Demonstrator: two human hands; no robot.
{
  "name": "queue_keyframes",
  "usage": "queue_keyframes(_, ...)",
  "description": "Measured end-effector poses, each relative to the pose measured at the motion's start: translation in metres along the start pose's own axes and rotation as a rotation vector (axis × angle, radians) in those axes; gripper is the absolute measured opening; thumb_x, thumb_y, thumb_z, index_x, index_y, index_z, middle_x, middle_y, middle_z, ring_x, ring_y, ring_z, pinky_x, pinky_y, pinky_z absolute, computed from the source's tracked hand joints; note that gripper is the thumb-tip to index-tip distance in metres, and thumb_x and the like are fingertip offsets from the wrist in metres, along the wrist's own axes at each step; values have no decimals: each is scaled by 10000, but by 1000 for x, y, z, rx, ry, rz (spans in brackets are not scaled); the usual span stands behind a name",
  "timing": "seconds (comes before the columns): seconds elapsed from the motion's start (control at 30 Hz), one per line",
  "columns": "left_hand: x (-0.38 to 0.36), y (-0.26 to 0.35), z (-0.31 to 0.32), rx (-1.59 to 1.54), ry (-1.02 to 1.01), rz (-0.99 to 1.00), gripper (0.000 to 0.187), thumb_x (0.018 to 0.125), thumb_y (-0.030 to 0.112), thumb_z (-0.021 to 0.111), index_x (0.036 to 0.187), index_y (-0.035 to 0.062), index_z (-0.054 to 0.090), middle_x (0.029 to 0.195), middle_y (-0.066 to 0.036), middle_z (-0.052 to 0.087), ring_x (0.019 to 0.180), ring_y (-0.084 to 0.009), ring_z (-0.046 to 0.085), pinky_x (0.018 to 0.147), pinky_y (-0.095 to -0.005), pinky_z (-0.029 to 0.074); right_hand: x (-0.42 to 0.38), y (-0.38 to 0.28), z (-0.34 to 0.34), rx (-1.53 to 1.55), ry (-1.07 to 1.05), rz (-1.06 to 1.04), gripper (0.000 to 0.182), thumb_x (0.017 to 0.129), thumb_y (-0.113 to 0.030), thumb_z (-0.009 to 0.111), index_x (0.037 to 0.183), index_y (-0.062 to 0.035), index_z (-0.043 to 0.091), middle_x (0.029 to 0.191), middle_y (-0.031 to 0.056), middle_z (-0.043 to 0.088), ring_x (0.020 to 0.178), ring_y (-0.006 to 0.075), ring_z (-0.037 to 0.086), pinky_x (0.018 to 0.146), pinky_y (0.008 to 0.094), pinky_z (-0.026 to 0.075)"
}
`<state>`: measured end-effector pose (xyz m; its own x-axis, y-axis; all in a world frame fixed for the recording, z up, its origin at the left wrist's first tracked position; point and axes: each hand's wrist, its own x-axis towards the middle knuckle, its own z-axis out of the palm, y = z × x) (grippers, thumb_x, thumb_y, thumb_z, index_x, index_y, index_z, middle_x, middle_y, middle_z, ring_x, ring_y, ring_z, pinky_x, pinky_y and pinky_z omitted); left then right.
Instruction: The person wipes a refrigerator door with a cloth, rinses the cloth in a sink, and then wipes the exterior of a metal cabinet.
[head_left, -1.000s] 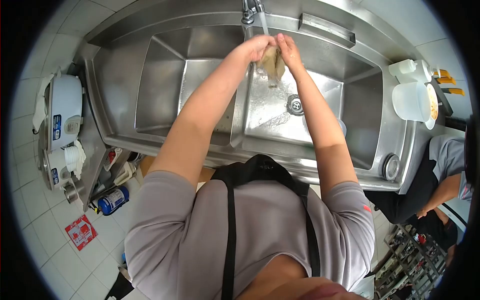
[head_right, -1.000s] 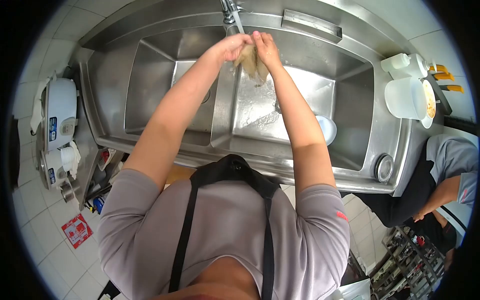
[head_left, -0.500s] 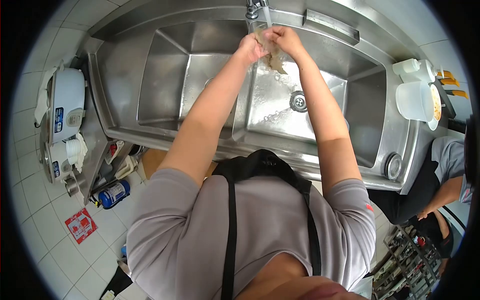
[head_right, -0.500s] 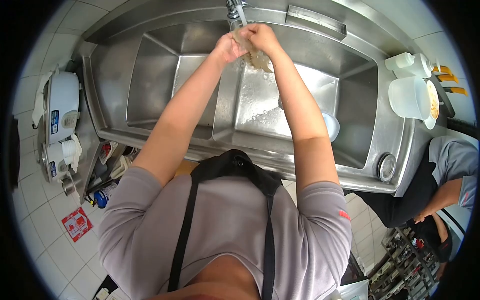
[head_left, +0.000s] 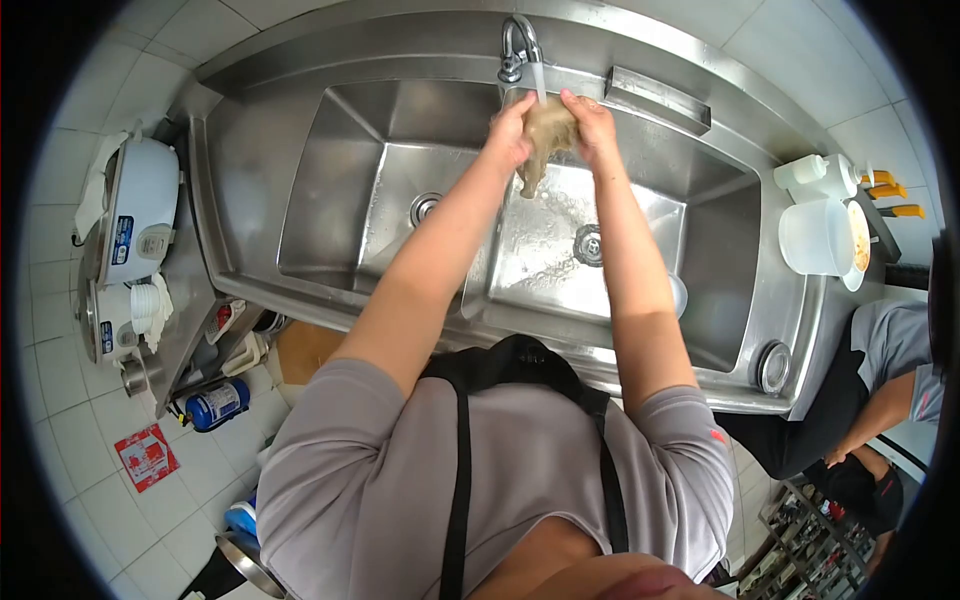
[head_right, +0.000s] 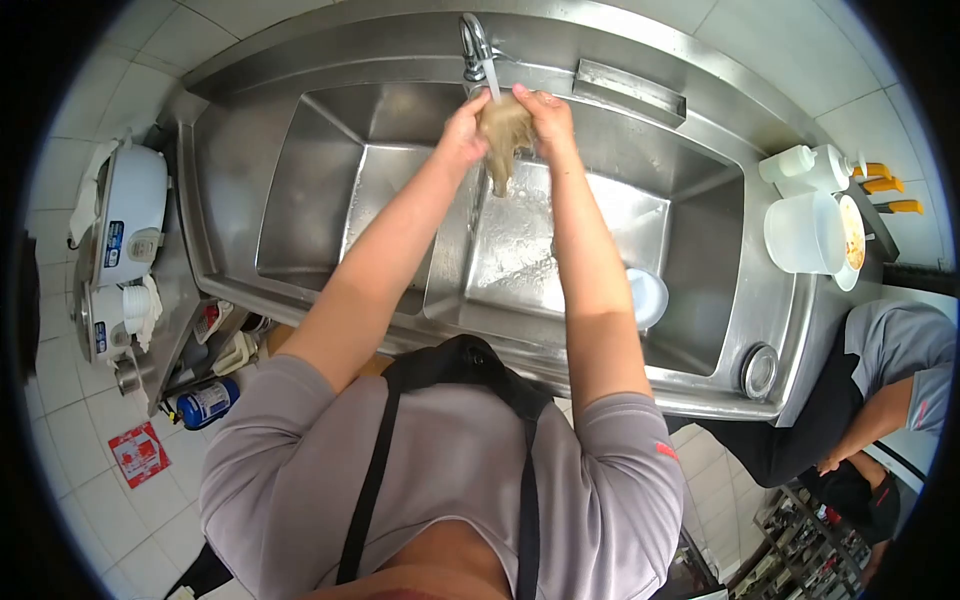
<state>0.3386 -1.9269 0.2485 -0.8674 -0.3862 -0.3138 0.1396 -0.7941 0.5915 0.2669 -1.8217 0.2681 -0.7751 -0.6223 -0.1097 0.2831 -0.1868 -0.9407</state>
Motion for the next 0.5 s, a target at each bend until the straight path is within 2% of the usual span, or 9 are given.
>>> queue_keyframes(0.03,12,-10,-6,2,-6,6,232,834,266,491,962,73,510,928,-74,554,846,-196,553,760,-338,452,-2,0,19,62,151,-44,238,696,-229,687,586,-85,532,589,-11,531,495,84,445,459,243,349)
queue_keyframes(0.1,47,-29,-31,-132,-46,-104,230,836,309,471,898,91,510,892,-63,555,824,-186,553,760,-329,449,-13,3,54,-414,259,-174,288,680,-233,691,549,-45,518,570,38,541,481,147,494,493,302,402)
queue_keyframes(0.13,48,-29,-35,-600,-655,-136,239,827,338,469,866,106,511,863,-55,556,793,-178,556,728,-327,460,-8,8,57,-414,257,-177,288,680,-233,691,549,-45,518,570,38,541,481,147,494,493,302,402)
queue_keyframes(0.2,25,-19,-13,-308,-452,-61,262,847,334,435,901,87,505,885,-70,556,792,-180,555,712,-327,462,-1,22,59,-899,295,-646,338,686,-328,666,561,-40,539,576,112,545,502,228,511,525,348,401)
queue_keyframes(0.27,5,-1,12,123,19,-36,302,831,374,467,891,82,512,891,-61,557,799,-178,561,694,-332,475,14,23,46,-941,316,-629,366,691,-376,644,588,-36,555,621,149,550,536,258,523,543,353,406)
queue_keyframes(0.3,4,2,9,126,26,-47,302,831,374,467,891,82,512,891,-61,557,799,-178,561,694,-332,475,21,23,36,-982,335,-616,404,697,-423,622,615,-31,572,665,185,555,571,288,535,561,358,411)
queue_keyframes(0.33,9,8,5,172,52,-45,311,838,360,464,923,64,507,914,-70,557,823,-183,560,705,-334,475,26,12,30,-719,100,-70,433,707,-474,594,714,-42,615,757,154,598,648,232,566,622,331,429)
queue_keyframes(0.43,13,30,-2,208,28,-49,355,849,327,465,1021,16,480,973,-91,554,881,-199,557,748,-331,468,8,-15,18,-683,-291,112,383,749,-404,589,814,-28,618,750,58,599,664,107,521,591,260,417)
queue_keyframes(0.5,7,37,0,478,-223,-17,454,834,390,471,1078,8,454,1011,-102,543,912,-211,548,794,-332,447,22,-10,8,-645,-379,55,323,776,-306,580,886,-4,602,782,56,601,686,121,533,610,252,425)
